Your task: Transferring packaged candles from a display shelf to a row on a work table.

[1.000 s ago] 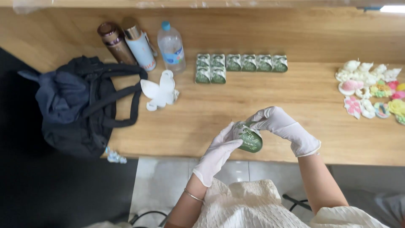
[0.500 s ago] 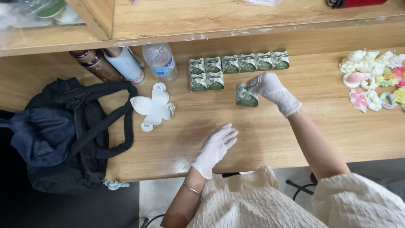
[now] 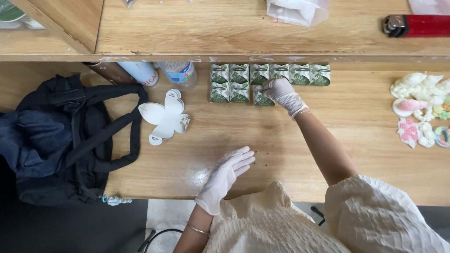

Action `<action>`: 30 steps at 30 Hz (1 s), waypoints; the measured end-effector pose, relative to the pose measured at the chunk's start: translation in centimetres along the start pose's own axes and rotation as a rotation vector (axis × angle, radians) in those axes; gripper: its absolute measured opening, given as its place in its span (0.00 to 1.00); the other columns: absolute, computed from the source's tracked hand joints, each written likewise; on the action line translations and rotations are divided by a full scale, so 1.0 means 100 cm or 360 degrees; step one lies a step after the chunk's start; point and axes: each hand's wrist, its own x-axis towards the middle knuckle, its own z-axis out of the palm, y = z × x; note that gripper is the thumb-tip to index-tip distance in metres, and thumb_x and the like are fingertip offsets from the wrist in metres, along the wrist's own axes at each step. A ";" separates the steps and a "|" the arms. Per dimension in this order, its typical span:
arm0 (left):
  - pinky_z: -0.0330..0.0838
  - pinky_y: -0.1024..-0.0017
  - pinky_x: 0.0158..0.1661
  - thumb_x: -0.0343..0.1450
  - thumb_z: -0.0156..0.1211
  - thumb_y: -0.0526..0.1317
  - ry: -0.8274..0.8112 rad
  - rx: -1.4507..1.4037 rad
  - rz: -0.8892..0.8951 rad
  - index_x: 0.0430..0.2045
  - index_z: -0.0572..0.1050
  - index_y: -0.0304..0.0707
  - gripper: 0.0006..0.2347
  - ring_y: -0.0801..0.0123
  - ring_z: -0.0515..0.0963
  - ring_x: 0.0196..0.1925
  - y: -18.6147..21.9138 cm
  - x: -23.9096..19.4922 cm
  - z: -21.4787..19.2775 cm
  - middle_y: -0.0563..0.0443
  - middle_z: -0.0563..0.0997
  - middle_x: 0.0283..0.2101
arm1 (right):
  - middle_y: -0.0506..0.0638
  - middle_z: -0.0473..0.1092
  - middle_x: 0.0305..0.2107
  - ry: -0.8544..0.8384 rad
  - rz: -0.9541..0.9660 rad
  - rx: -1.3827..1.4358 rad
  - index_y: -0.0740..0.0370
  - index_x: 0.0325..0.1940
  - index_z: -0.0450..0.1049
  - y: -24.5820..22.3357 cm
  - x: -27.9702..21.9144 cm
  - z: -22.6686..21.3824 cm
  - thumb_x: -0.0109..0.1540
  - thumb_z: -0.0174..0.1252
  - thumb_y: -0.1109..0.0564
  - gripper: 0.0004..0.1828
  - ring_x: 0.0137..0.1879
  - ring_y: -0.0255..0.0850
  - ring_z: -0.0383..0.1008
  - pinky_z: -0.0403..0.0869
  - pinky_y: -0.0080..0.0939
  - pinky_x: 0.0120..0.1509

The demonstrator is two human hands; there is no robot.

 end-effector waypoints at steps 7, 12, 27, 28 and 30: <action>0.69 0.62 0.63 0.75 0.52 0.40 0.0223 0.0083 0.0081 0.55 0.75 0.34 0.16 0.57 0.78 0.62 0.002 -0.012 0.000 0.40 0.80 0.59 | 0.53 0.80 0.40 -0.0039 0.0019 -0.0002 0.58 0.44 0.83 0.014 0.013 0.017 0.55 0.68 0.58 0.13 0.43 0.46 0.80 0.77 0.41 0.50; 0.69 0.63 0.63 0.74 0.54 0.40 0.0285 0.0053 0.0087 0.55 0.75 0.34 0.16 0.58 0.79 0.62 0.000 -0.010 0.002 0.40 0.80 0.59 | 0.55 0.78 0.36 -0.0020 -0.0106 -0.0316 0.56 0.42 0.83 0.025 0.026 0.025 0.58 0.66 0.56 0.09 0.42 0.53 0.78 0.76 0.47 0.48; 0.69 0.63 0.62 0.73 0.56 0.41 0.0313 0.0112 0.0161 0.54 0.76 0.35 0.16 0.58 0.79 0.62 -0.005 -0.013 -0.003 0.41 0.81 0.57 | 0.55 0.76 0.35 0.0163 -0.0360 -0.0409 0.59 0.36 0.79 0.042 0.029 0.042 0.58 0.67 0.55 0.06 0.43 0.55 0.77 0.76 0.51 0.48; 0.69 0.63 0.62 0.73 0.56 0.41 0.0313 0.0110 0.0159 0.54 0.76 0.35 0.16 0.58 0.79 0.62 -0.006 -0.012 -0.003 0.41 0.81 0.57 | 0.55 0.76 0.35 0.0162 -0.0359 -0.0409 0.59 0.36 0.79 0.042 0.028 0.041 0.58 0.67 0.55 0.06 0.43 0.55 0.77 0.76 0.51 0.48; 0.70 0.63 0.62 0.73 0.57 0.41 0.0314 0.0135 0.0161 0.54 0.76 0.35 0.16 0.58 0.79 0.61 -0.007 -0.011 -0.002 0.41 0.81 0.57 | 0.57 0.76 0.36 0.0163 -0.0415 -0.0329 0.61 0.37 0.79 0.042 0.026 0.040 0.59 0.67 0.56 0.07 0.45 0.56 0.76 0.75 0.51 0.49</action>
